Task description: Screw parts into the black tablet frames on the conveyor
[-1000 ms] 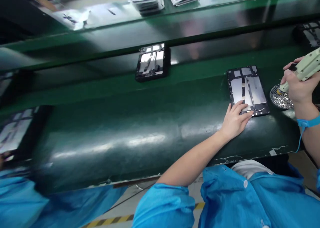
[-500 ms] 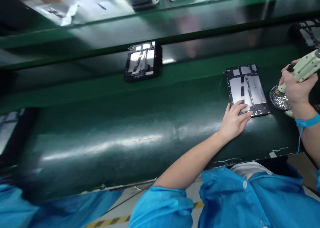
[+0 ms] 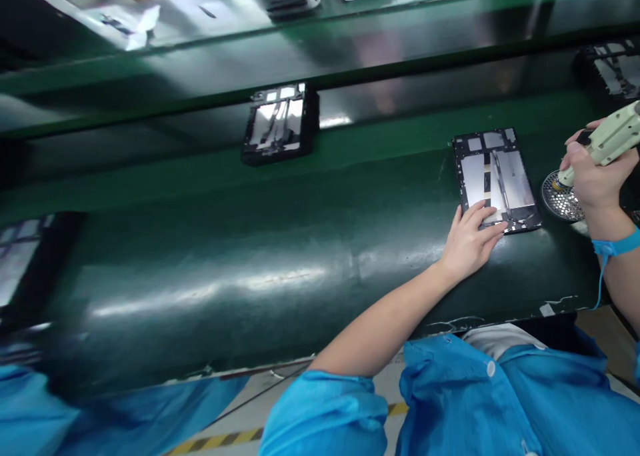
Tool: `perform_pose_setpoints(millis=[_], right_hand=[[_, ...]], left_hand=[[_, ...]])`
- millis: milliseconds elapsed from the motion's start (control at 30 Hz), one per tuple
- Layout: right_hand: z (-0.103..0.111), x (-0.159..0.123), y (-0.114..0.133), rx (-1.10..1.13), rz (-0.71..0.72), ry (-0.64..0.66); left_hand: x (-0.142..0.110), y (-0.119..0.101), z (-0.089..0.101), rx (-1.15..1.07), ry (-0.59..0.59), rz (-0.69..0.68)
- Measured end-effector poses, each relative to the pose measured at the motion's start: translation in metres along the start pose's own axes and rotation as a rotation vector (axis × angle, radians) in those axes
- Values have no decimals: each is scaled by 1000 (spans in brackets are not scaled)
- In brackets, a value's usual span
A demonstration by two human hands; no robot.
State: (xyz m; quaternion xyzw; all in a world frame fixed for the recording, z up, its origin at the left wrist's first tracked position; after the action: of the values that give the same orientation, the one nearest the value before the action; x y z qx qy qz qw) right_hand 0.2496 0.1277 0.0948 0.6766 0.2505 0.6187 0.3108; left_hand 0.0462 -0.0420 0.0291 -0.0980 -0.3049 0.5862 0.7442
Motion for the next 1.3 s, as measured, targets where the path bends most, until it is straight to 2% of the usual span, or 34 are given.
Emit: perform_pose_setpoints(millis=[100, 200, 300, 400, 533, 700, 933, 1133, 1300], right_hand=[[2, 4, 7, 48, 36, -33], [-4, 1, 30, 113, 95, -30], [-19, -14, 56, 170, 75, 56], [-33, -34, 72, 192, 11, 162], [-39, -49, 72, 221, -23, 262], [-41, -53, 69, 250, -34, 299], [-43, -58, 70, 232, -75, 299], [-45, -57, 70, 181, -25, 270], [-49, -63, 70, 188, -51, 259]], left_hand=[[5, 0, -2, -10, 10, 19], [10, 0, -3, -23, 28, 38], [12, 0, -3, -36, 27, 41], [13, 0, -3, -34, 18, 45], [13, -1, -4, -31, 15, 46], [15, -2, -3, -34, 17, 41], [15, -2, -4, -39, 41, 52], [16, -3, -4, -43, 48, 55], [14, -1, -2, -52, 59, 62]])
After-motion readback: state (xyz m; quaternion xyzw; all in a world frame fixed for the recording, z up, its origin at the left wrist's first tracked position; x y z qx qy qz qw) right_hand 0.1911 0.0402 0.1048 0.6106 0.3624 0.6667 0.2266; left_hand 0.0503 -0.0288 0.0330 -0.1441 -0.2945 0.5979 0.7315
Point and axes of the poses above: each hand's wrist, its own x-axis towards the middle knuckle, its own z-axis out of the back of the hand, y = z × x, the point moved 2 cm from there along x, towards the middle knuckle, and after that the axes turned 6 degrees about z, right-handed, at the moved point
